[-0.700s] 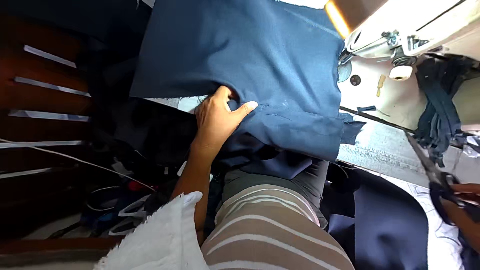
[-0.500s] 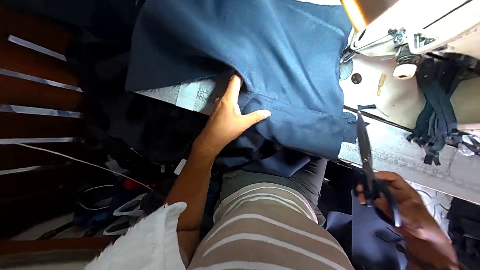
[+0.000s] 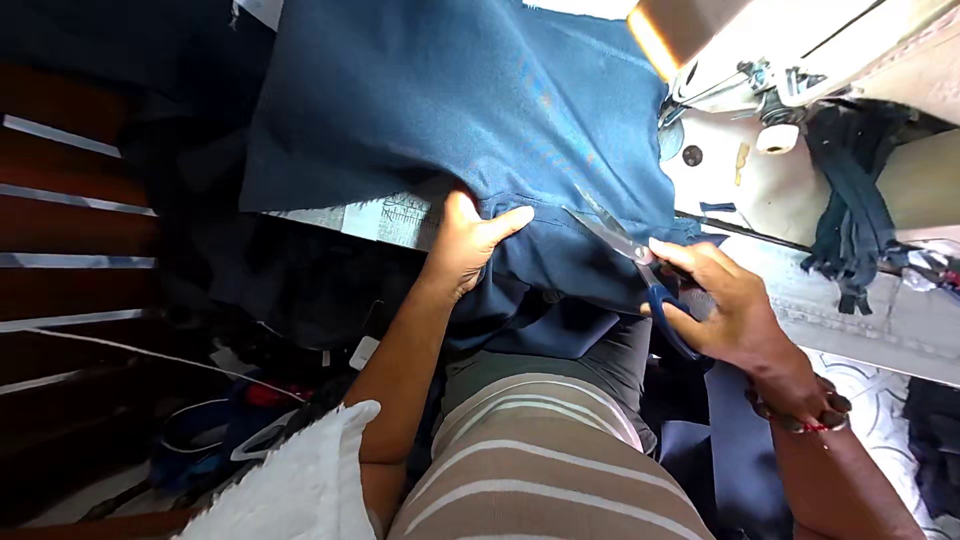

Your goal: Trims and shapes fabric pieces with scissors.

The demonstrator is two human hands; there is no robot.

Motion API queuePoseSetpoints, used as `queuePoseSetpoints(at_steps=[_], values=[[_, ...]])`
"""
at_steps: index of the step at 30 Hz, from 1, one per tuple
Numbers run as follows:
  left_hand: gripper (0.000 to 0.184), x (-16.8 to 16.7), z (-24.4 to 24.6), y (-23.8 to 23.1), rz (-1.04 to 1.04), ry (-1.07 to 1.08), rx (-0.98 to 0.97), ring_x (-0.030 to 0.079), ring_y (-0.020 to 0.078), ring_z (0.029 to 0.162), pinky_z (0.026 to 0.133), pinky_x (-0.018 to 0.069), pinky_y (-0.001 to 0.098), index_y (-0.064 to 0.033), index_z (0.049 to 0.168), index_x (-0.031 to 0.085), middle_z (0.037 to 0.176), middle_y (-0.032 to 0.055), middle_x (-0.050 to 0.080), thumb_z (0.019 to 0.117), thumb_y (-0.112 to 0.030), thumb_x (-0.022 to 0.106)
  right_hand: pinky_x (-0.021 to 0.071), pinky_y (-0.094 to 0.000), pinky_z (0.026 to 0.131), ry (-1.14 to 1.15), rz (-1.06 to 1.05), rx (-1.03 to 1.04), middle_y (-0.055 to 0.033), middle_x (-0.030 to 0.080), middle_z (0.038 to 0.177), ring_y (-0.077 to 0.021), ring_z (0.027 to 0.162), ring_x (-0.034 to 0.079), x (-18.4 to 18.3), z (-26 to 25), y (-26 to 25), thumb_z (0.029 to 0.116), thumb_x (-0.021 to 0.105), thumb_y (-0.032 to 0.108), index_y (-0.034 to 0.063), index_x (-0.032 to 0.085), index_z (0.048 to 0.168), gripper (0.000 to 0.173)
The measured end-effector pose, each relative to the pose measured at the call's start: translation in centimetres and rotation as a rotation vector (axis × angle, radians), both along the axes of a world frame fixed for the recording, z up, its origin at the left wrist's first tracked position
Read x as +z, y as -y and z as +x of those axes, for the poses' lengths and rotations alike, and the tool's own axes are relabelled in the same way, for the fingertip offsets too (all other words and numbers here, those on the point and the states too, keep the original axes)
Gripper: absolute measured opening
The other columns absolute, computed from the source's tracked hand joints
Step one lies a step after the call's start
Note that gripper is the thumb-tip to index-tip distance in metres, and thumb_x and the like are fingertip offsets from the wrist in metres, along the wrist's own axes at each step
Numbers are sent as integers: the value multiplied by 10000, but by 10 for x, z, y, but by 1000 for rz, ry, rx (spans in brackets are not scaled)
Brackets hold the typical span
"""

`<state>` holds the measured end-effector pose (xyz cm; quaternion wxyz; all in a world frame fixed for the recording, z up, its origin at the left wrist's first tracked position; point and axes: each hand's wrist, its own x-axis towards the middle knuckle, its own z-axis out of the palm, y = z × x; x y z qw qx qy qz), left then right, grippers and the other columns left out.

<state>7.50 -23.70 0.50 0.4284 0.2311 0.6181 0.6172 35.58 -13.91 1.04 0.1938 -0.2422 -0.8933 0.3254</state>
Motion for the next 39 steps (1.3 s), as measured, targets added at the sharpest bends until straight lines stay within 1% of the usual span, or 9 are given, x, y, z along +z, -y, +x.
queuePoseSetpoints(at_steps=[1,2,6,11,17,24,29,33,39], values=[[522,0,0,0,6,1,5,697,60,1014,919,598,274,-39,1242,484,1081,-2,698,816,112,743,549,-386,748,27,79,7,-160,688,1042,-236,892,658,1,-3,-4,850,680,269,19,665,1318,531],[517,0,0,1,8,-1,8,696,58,1013,921,596,272,-39,1239,485,1078,-3,696,816,113,741,544,-423,740,49,124,16,-165,687,1027,-267,877,660,1,-5,-7,864,664,271,26,668,1321,519],[513,2,2,1,-4,1,32,696,50,1008,917,595,264,-40,1228,491,1071,-2,697,812,116,747,528,-454,707,88,162,39,-157,679,966,-291,831,653,0,-10,-13,872,643,226,31,679,1322,492],[457,1,2,1,16,-4,26,702,47,984,905,598,268,-46,1179,524,1033,-18,712,810,120,737,525,-451,697,92,181,59,-154,672,940,-292,811,650,-3,-14,-14,861,654,187,53,697,1309,469],[496,0,1,1,15,5,20,696,55,1009,921,591,267,-38,1215,507,1066,0,702,807,128,736,526,-455,718,98,212,84,-161,690,978,-304,841,665,-4,-21,-17,882,631,160,59,689,1327,459],[469,2,2,0,3,10,39,699,38,983,901,594,255,-51,1177,525,1033,-20,710,802,132,737,526,-461,736,86,253,108,-166,693,985,-318,862,668,-5,-28,-24,887,627,135,66,695,1323,447],[499,1,1,1,2,3,35,695,43,995,910,591,258,-43,1200,510,1054,-9,701,795,132,742,530,-457,754,72,258,139,-168,700,987,-316,866,673,-6,-34,-31,892,631,131,61,697,1319,438],[530,-4,2,2,21,-19,52,692,55,1015,926,586,265,-22,1216,505,1073,12,697,777,134,756,524,-438,749,88,257,171,-164,697,974,-307,850,665,0,-36,-36,881,635,111,65,700,1319,445],[535,-4,6,2,45,-33,96,687,49,1026,934,583,264,-19,1196,516,1076,4,695,753,152,762,519,-445,720,115,242,203,-162,704,979,-310,844,668,8,-36,-41,878,628,109,66,703,1315,445]])
